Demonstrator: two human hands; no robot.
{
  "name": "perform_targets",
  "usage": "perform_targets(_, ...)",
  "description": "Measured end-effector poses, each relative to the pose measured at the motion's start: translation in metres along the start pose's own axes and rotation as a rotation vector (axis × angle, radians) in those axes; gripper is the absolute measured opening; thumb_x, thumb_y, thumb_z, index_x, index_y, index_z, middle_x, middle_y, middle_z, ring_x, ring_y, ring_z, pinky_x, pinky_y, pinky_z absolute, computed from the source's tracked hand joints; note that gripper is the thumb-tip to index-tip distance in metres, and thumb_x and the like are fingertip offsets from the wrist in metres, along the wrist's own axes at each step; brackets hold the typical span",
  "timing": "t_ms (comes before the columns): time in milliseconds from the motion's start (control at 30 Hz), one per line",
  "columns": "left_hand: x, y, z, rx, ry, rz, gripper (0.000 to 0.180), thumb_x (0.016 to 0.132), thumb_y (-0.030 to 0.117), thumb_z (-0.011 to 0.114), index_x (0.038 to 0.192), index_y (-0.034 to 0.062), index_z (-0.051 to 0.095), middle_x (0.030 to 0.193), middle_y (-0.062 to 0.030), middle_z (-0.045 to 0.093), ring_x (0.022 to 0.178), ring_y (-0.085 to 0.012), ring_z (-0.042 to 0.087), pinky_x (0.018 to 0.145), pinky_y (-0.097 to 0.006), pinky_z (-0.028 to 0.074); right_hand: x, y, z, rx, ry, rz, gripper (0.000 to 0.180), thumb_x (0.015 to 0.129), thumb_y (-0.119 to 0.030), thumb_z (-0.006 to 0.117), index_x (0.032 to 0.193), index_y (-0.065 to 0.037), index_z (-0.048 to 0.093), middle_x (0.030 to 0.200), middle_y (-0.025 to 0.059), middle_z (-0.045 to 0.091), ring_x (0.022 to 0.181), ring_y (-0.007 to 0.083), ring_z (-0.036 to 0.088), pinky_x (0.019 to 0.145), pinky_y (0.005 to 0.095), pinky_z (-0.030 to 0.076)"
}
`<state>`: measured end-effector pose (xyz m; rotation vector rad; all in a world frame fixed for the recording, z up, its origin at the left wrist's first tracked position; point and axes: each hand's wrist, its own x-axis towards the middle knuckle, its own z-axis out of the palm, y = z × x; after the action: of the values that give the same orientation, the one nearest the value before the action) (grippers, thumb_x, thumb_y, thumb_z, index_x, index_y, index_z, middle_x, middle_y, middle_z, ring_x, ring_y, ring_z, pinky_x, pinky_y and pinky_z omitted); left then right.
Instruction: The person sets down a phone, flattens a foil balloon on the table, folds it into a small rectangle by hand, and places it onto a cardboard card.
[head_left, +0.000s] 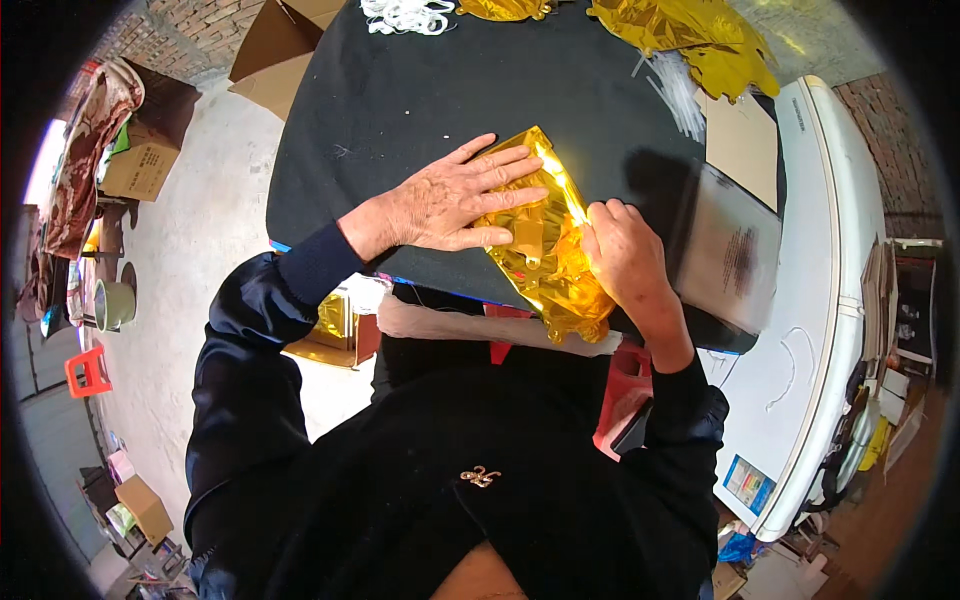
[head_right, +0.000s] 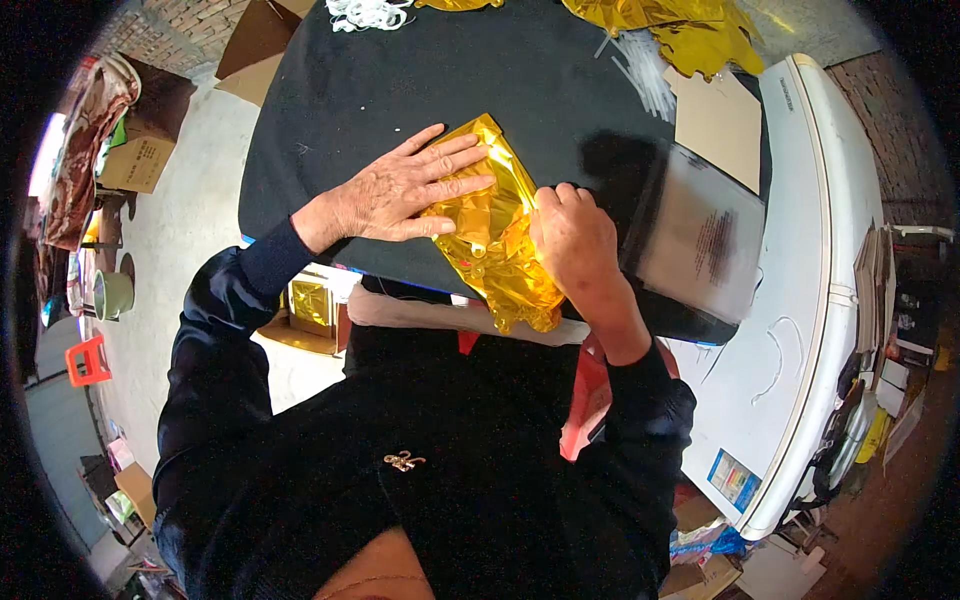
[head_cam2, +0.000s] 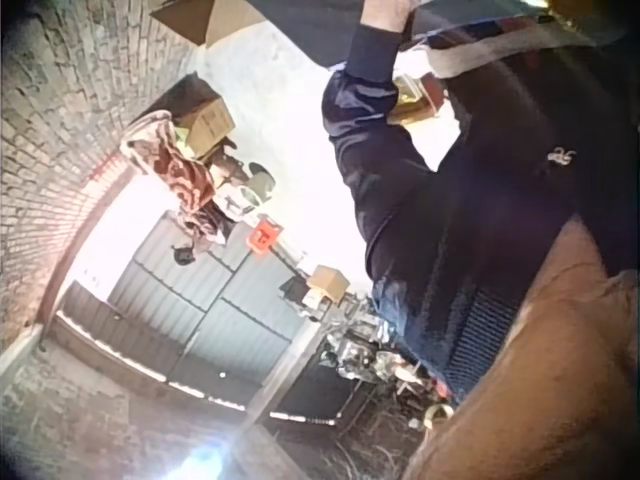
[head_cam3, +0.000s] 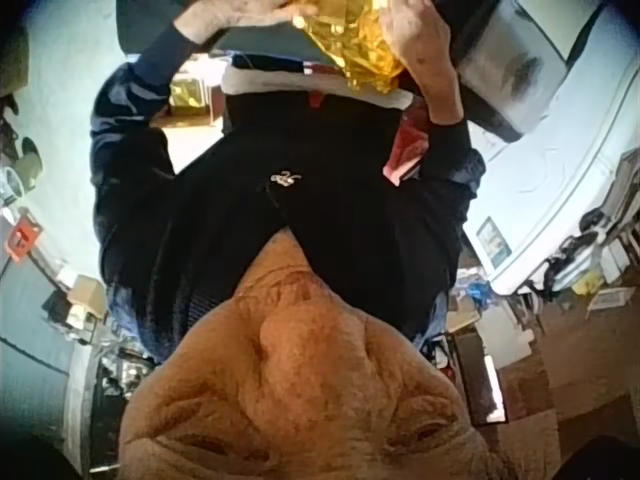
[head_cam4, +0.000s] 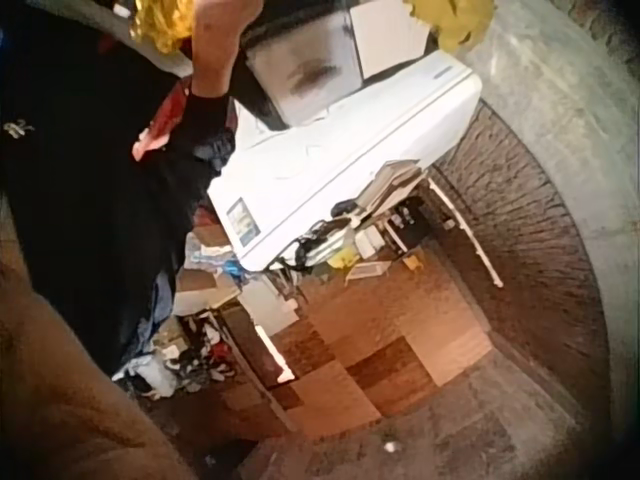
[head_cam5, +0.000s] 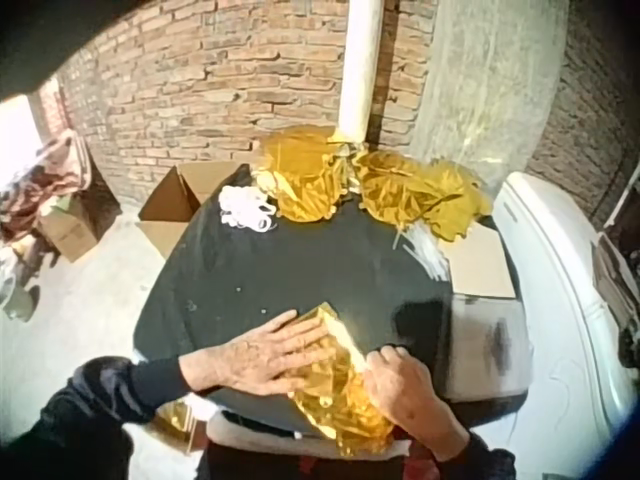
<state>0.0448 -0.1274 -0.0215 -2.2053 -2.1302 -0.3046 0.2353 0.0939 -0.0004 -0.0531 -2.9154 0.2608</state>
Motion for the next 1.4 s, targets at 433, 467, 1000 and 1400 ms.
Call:
perform_targets(433, 0.009, -0.029, -0.002, -0.060, -0.037, 0.178, 0.067, 0.104, 0.066, 0.029, 0.160, 0.0299, 0.036, 0.169, -0.0120, 0.024, 0.157, -0.0317, 0.022, 0.130, -0.052, 0.013, -0.053, 0.008, -0.027, 0.324, 0.084, 0.002, 0.028, 0.090, 0.003, 0.064, 0.117, -0.001, 0.059, 0.107, 0.0177, 0.060, 0.098, 0.0378, 0.059, 0.088, 0.0429, 0.051)
perform_targets(467, 0.008, -0.030, -0.002, -0.060, -0.035, 0.180, 0.067, 0.104, 0.066, 0.029, 0.160, 0.0299, 0.036, 0.169, -0.0120, 0.024, 0.157, -0.0317, 0.022, 0.130, -0.052, 0.013, -0.057, 0.007, -0.028, 0.305, 0.074, 0.032, 0.029, 0.090, 0.003, 0.064, 0.118, -0.001, 0.059, 0.107, 0.0173, 0.060, 0.099, 0.0374, 0.059, 0.088, 0.0431, 0.050)
perform_targets(1000, 0.015, -0.037, -0.010, -0.096, -0.128, 0.237, 0.072, 0.102, 0.069, 0.034, 0.161, 0.0284, 0.036, 0.170, -0.0130, 0.023, 0.157, -0.0328, 0.020, 0.130, -0.052, 0.012, -0.082, 0.009, -0.040, 0.235, -0.152, -0.138, 0.071, 0.073, -0.012, 0.077, 0.140, -0.008, 0.054, 0.137, 0.0137, 0.052, 0.128, 0.0356, 0.050, 0.107, 0.0491, 0.041)
perform_targets(1400, 0.019, -0.045, -0.007, -0.133, -0.154, 0.290, 0.074, 0.100, 0.070, 0.041, 0.160, 0.0268, 0.038, 0.170, -0.0117, 0.023, 0.158, -0.0292, 0.018, 0.131, -0.050, 0.009, -0.033, 0.014, -0.012, 0.271, 0.110, -0.411, 0.052, 0.083, -0.017, 0.078, 0.132, -0.009, 0.062, 0.137, 0.0109, 0.059, 0.131, 0.0339, 0.054, 0.106, 0.0442, 0.043)
